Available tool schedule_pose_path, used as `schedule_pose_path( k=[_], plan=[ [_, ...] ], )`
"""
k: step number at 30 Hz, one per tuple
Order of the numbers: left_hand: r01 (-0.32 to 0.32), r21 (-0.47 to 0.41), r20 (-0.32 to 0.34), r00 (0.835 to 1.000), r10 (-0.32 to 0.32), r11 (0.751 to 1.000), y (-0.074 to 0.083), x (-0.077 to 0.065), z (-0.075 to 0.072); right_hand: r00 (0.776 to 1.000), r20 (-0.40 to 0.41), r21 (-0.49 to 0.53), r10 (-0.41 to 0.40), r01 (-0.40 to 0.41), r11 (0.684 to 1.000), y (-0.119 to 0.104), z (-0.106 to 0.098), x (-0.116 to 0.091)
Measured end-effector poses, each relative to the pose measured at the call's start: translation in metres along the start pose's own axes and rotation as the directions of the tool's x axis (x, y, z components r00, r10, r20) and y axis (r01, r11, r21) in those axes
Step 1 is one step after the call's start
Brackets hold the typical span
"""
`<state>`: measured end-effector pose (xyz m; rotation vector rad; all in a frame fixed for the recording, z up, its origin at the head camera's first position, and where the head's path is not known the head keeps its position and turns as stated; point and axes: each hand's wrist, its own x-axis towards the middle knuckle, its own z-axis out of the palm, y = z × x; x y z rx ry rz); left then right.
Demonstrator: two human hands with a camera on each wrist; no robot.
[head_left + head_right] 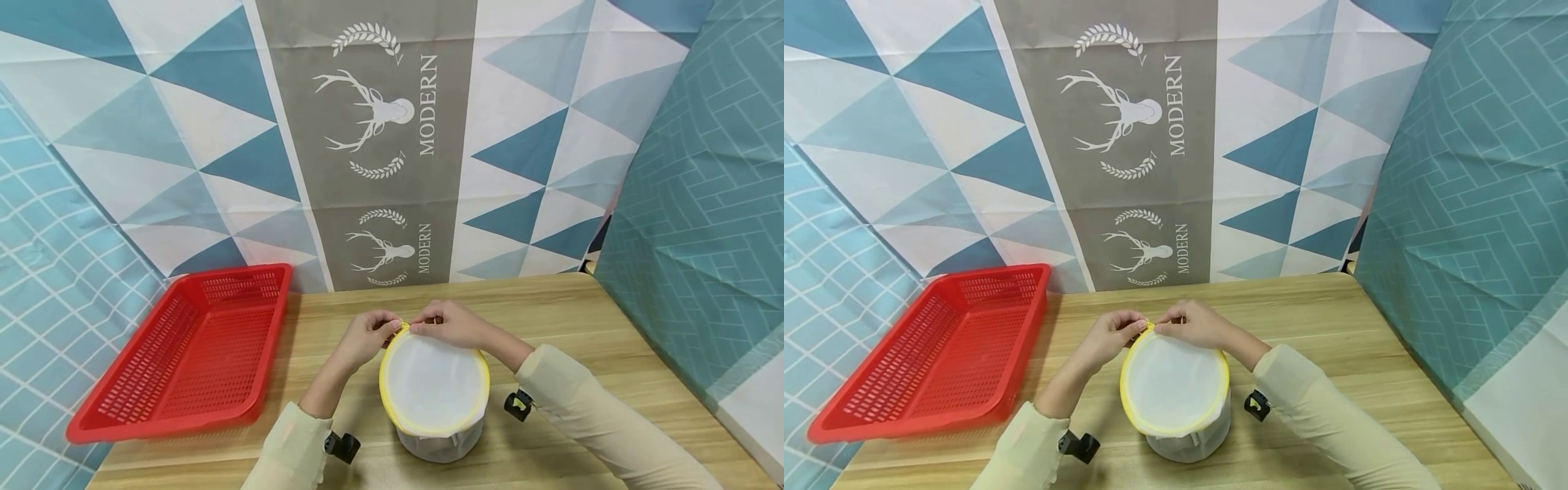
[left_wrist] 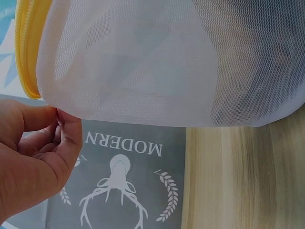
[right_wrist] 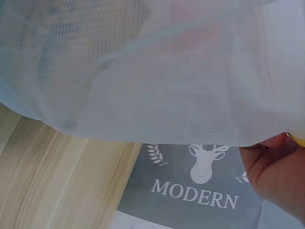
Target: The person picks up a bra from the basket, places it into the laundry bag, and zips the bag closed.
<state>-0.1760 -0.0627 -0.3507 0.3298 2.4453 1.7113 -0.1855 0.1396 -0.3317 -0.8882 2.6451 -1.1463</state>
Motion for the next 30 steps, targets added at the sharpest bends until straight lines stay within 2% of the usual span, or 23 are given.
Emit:
schedule_pose_path(
  k=[10,30],
  plan=[
    [-0.004,-0.016,0.011,1.000,0.004,1.000,-0.0007,-0.0010,-0.0007,1.000,-0.005,0.027,0.019,-0.019,0.999,-0.0003,0.0015,-0.0005],
    [-0.036,-0.024,0.043,0.998,0.037,0.999,-0.0011,-0.0039,-0.0017,1.000,-0.029,0.033,0.005,-0.004,0.999,-0.0010,0.0006,-0.0058]
  ],
)
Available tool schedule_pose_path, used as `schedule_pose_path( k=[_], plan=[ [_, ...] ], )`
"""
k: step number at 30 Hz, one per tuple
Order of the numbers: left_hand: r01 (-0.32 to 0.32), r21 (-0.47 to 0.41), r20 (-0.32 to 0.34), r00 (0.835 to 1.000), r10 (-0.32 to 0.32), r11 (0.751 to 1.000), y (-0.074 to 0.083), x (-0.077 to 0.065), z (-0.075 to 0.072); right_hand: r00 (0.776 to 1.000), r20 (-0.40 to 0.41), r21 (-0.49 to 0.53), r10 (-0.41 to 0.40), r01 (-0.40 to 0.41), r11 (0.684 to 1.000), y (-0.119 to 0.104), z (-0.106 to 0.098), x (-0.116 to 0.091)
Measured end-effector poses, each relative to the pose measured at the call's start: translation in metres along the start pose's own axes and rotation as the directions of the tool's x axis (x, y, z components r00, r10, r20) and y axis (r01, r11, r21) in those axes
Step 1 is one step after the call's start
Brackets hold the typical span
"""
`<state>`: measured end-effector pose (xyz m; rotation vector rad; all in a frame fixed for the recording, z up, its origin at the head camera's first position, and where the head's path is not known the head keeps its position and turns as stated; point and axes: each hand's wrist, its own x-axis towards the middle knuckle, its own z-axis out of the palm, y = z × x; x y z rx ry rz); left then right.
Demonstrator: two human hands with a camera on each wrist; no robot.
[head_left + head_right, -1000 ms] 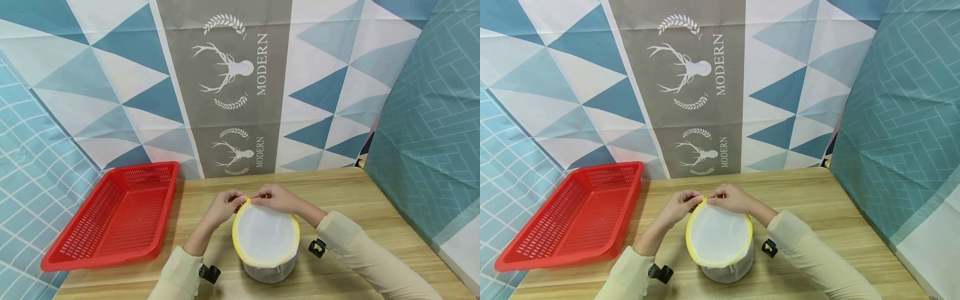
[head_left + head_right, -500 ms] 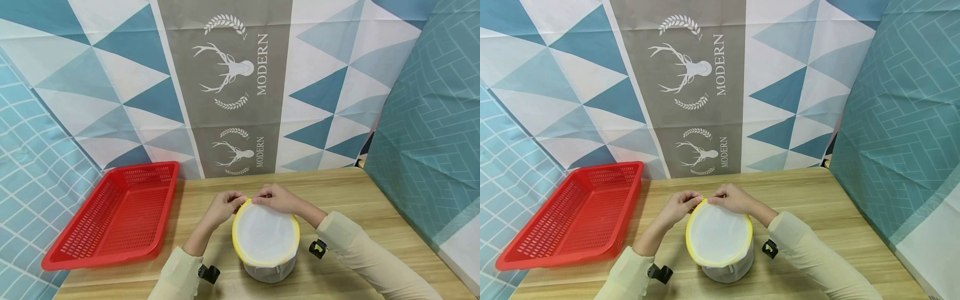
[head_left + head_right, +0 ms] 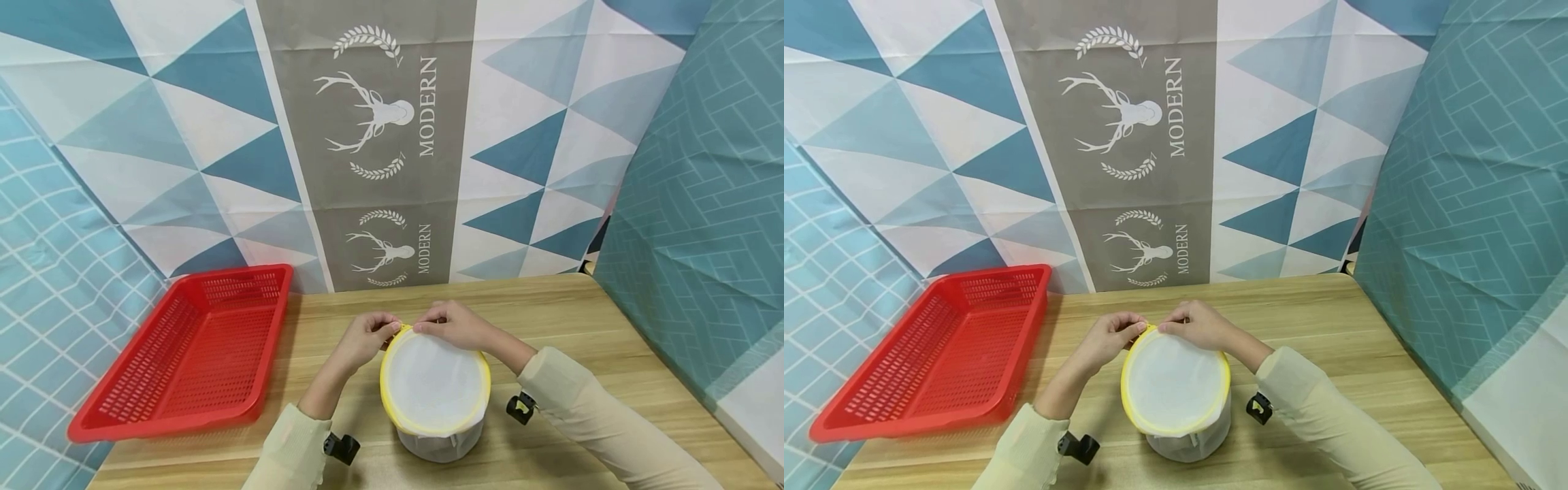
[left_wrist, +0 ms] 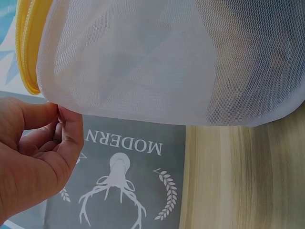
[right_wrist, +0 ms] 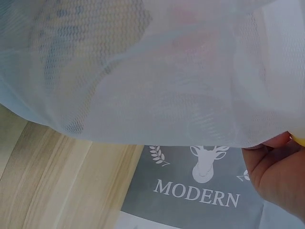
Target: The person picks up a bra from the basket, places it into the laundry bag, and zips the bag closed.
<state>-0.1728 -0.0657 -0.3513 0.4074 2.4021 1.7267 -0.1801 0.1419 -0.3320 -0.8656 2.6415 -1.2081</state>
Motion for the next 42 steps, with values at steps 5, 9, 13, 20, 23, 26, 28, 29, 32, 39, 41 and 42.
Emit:
schedule_pose_path(
  k=[5,9,13,20,23,26,28,29,32,39,41,42],
  plan=[
    [-0.008,-0.004,0.006,1.000,0.008,1.000,-0.0009,-0.0009,-0.0006,1.000,0.001,0.006,-0.005,0.005,1.000,0.0011,0.0012,0.0003],
    [0.001,0.004,0.000,1.000,-0.001,1.000,-0.0018,0.0002,-0.0004,1.000,-0.003,0.009,-0.004,0.004,1.000,0.0006,0.0011,0.0006],
    [0.003,0.014,-0.007,1.000,-0.003,1.000,-0.0008,-0.0002,-0.0003,1.000,0.000,-0.006,-0.005,0.005,1.000,-0.0005,0.0005,0.0013],
    [0.002,0.012,-0.019,1.000,-0.002,1.000,0.0009,-0.0011,0.0002,0.999,0.024,-0.042,-0.030,0.031,0.999,0.0002,0.0013,0.0044],
    [0.003,0.007,-0.009,1.000,-0.003,1.000,0.0002,0.0000,0.0000,0.998,0.038,-0.044,-0.040,0.041,0.998,0.0009,0.0024,0.0054],
    [-0.001,0.005,0.012,1.000,0.001,1.000,-0.0009,0.0003,-0.0009,0.998,0.042,-0.032,-0.043,0.044,0.999,0.0014,0.0038,0.0061],
    [-0.006,0.006,0.025,1.000,0.005,1.000,-0.0023,0.0004,-0.0019,0.999,0.041,-0.023,-0.034,0.035,0.999,0.0016,0.0047,0.0065],
    [-0.005,0.007,0.031,1.000,0.005,1.000,-0.0030,0.0006,-0.0024,0.999,0.040,-0.020,-0.028,0.029,0.999,0.0016,0.0051,0.0067],
    [-0.014,0.013,0.041,0.999,0.013,1.000,-0.0054,0.0015,-0.0038,0.999,0.036,-0.019,-0.011,0.012,1.000,0.0014,0.0057,0.0074],
    [-0.019,0.021,0.054,0.998,0.018,1.000,-0.0057,0.0007,-0.0069,0.998,0.042,-0.019,-0.040,0.040,0.999,0.0008,0.0049,0.0071],
    [-0.030,0.023,0.065,0.998,0.028,0.999,-0.0055,0.0004,-0.0076,0.998,0.042,-0.011,-0.044,0.044,0.999,0.0006,0.0046,0.0071],
    [-0.035,0.027,0.067,0.997,0.033,0.999,-0.0055,0.0003,-0.0078,0.998,0.043,-0.009,-0.044,0.045,0.999,0.0007,0.0045,0.0072]
  ],
)
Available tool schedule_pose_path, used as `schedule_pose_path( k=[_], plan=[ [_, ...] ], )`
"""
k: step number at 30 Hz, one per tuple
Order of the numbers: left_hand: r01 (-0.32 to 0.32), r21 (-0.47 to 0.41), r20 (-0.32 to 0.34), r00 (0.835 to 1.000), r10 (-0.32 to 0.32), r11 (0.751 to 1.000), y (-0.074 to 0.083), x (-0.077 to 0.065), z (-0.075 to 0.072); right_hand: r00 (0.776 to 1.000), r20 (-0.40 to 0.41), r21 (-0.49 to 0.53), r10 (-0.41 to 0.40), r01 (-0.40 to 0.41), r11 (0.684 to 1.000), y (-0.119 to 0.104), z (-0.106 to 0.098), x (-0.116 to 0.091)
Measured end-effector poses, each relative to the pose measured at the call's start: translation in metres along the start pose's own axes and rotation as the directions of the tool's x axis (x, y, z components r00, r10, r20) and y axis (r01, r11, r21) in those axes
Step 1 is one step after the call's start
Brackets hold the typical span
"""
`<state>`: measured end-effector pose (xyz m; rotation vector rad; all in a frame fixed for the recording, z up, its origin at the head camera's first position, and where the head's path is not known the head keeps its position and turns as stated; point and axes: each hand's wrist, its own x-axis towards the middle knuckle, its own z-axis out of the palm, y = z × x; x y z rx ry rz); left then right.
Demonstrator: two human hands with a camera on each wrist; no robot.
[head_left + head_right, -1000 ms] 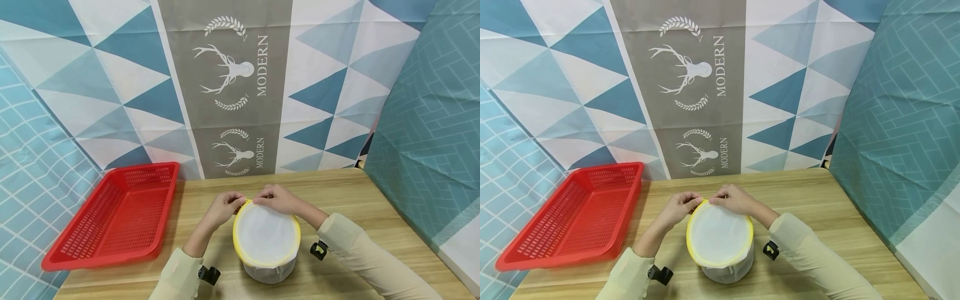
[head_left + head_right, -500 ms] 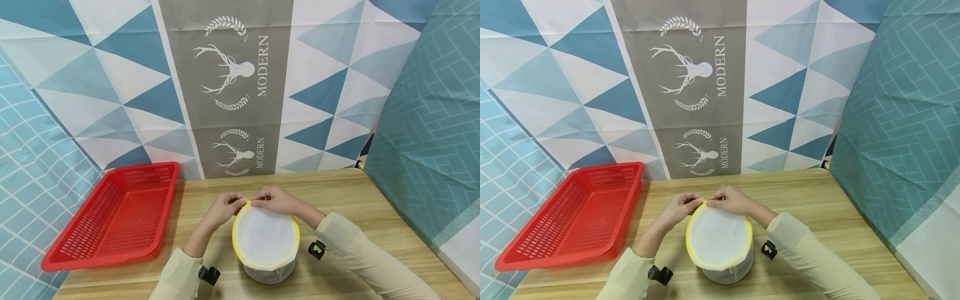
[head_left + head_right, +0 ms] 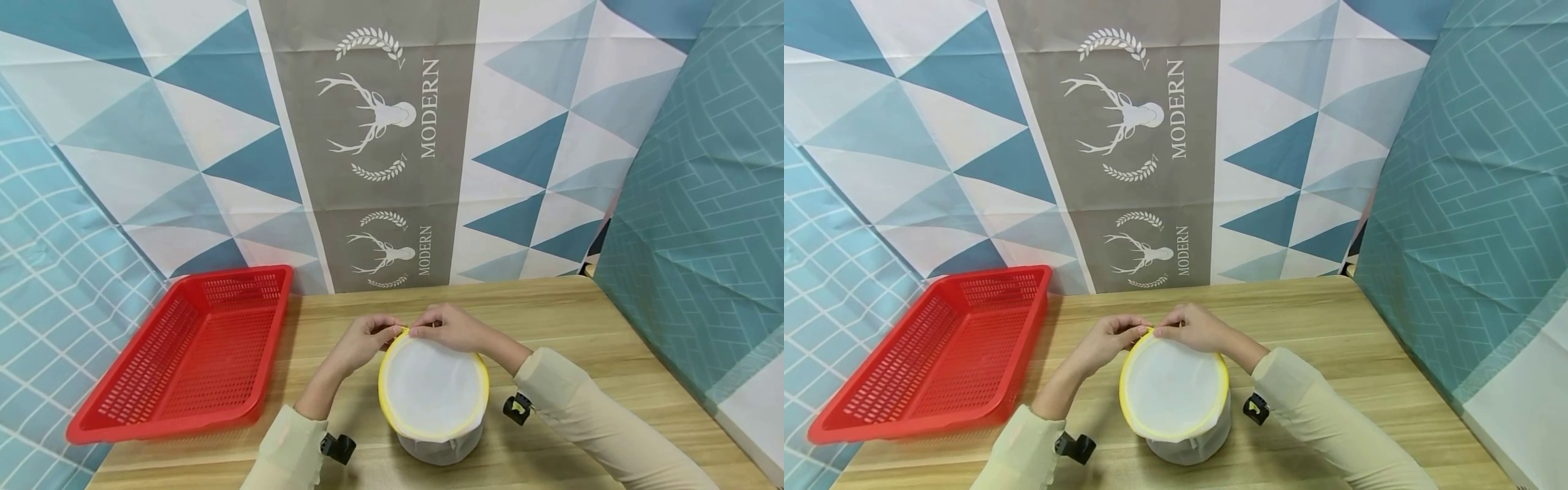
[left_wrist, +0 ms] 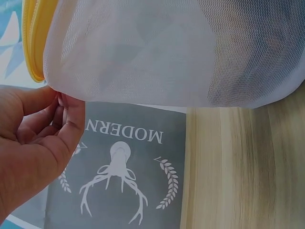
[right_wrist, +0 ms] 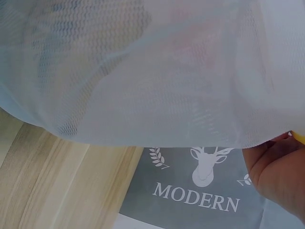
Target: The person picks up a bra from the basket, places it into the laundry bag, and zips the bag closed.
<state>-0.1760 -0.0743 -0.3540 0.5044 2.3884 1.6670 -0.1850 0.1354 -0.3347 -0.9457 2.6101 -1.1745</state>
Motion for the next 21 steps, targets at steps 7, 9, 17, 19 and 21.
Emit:
schedule_pose_path(
  k=[7,9,17,19,21],
  plan=[
    [-0.011,0.015,-0.006,1.000,0.011,1.000,-0.0031,0.0012,-0.0006,1.000,0.006,0.011,0.006,-0.006,1.000,0.0000,-0.0001,0.0000],
    [-0.015,0.013,-0.012,1.000,0.016,1.000,-0.0032,0.0012,-0.0009,1.000,0.006,0.009,0.005,-0.005,1.000,0.0006,-0.0002,0.0003],
    [-0.005,0.021,-0.080,0.997,0.006,1.000,-0.0016,0.0004,0.0011,1.000,0.005,0.001,0.016,-0.016,1.000,0.0015,-0.0016,0.0001],
    [-0.007,0.019,-0.089,0.996,0.008,1.000,-0.0015,0.0003,0.0018,1.000,0.004,0.005,0.012,-0.012,1.000,0.0015,-0.0021,-0.0004],
    [-0.012,0.014,-0.091,0.996,0.013,1.000,-0.0014,0.0003,0.0022,1.000,0.000,0.013,0.013,-0.013,1.000,0.0020,-0.0029,-0.0015]
  ],
)
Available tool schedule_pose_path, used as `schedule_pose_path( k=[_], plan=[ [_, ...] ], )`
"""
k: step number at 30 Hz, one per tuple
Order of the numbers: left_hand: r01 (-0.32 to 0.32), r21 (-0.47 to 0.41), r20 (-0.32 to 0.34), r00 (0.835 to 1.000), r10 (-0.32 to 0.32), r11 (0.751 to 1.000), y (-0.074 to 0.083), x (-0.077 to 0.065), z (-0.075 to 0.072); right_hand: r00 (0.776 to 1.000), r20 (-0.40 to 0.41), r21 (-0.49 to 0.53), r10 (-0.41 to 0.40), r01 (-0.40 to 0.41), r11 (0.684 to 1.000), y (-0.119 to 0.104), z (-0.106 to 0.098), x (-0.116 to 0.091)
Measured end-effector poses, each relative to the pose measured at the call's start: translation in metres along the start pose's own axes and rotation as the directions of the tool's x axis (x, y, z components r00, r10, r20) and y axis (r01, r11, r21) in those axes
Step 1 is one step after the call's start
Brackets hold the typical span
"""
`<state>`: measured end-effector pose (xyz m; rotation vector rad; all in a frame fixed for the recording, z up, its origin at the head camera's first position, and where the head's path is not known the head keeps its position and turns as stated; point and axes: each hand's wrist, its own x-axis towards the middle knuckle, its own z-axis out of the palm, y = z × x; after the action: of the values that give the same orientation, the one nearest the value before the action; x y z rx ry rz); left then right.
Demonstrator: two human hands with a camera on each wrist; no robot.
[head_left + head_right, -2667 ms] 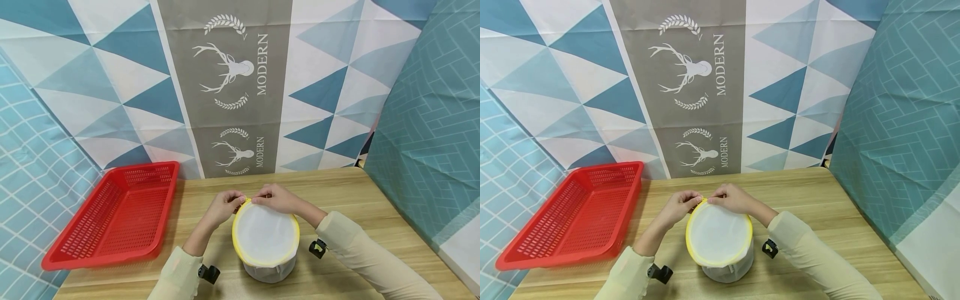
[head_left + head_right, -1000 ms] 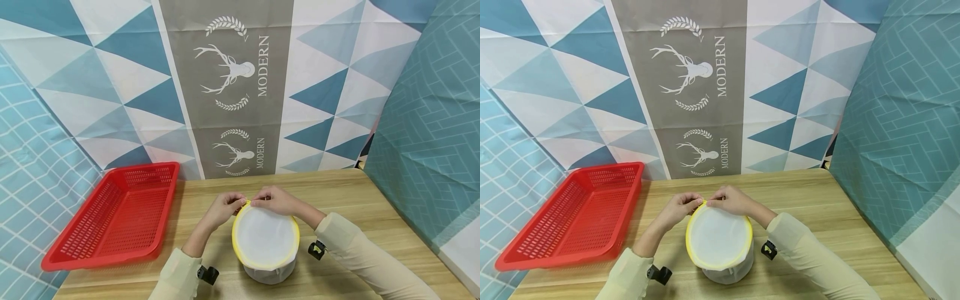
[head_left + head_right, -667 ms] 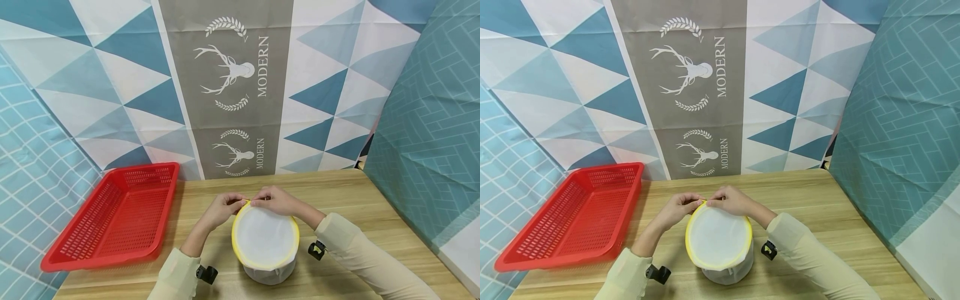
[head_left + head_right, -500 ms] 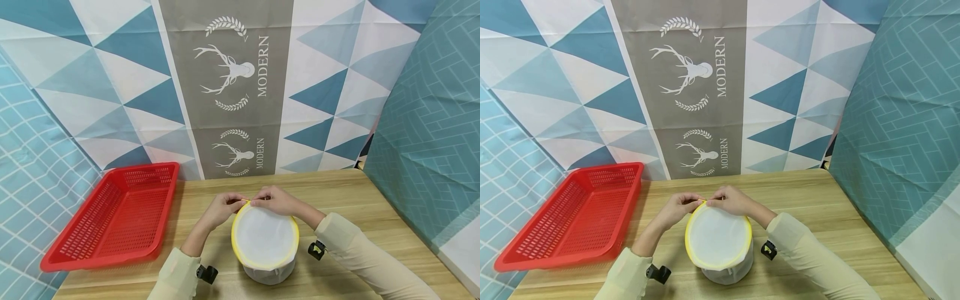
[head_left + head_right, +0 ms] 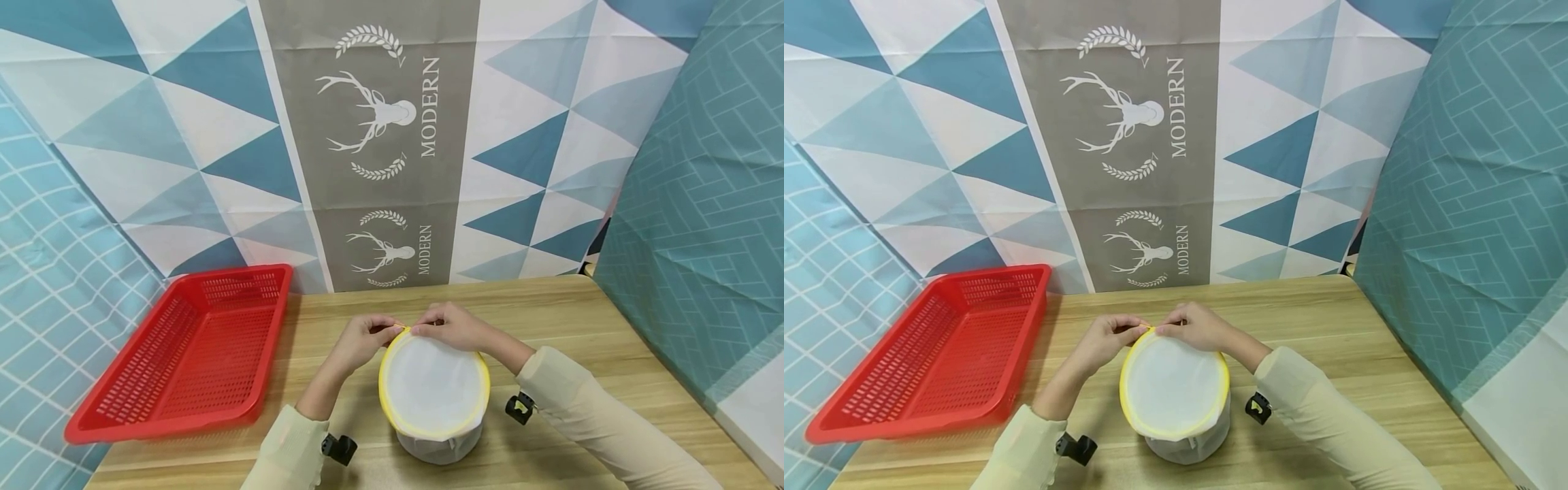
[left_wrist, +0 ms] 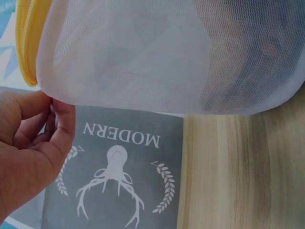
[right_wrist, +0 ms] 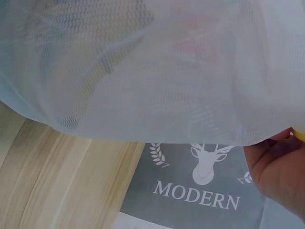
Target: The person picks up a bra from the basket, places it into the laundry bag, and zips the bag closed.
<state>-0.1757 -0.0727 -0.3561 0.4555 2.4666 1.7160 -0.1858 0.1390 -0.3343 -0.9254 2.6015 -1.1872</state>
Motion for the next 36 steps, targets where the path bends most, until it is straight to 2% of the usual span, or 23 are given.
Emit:
schedule_pose_path(
  k=[14,22,27,36],
  plan=[
    [-0.003,-0.004,-0.003,1.000,0.003,1.000,0.0023,-0.0013,-0.0003,0.999,0.026,0.005,0.038,-0.038,0.999,0.0007,0.0003,0.0005],
    [-0.027,0.004,0.009,1.000,0.027,1.000,0.0034,-0.0012,-0.0008,0.998,0.060,-0.002,0.013,-0.013,1.000,-0.0023,0.0020,0.0029],
    [-0.036,0.006,0.005,0.999,0.036,0.999,0.0026,-0.0016,-0.0004,0.998,0.058,-0.004,0.030,-0.030,1.000,-0.0029,0.0017,0.0036],
    [-0.015,0.001,-0.005,1.000,0.015,1.000,0.0019,-0.0019,-0.0010,0.999,0.039,-0.004,0.023,-0.023,1.000,-0.0024,0.0008,0.0022]
  ],
)
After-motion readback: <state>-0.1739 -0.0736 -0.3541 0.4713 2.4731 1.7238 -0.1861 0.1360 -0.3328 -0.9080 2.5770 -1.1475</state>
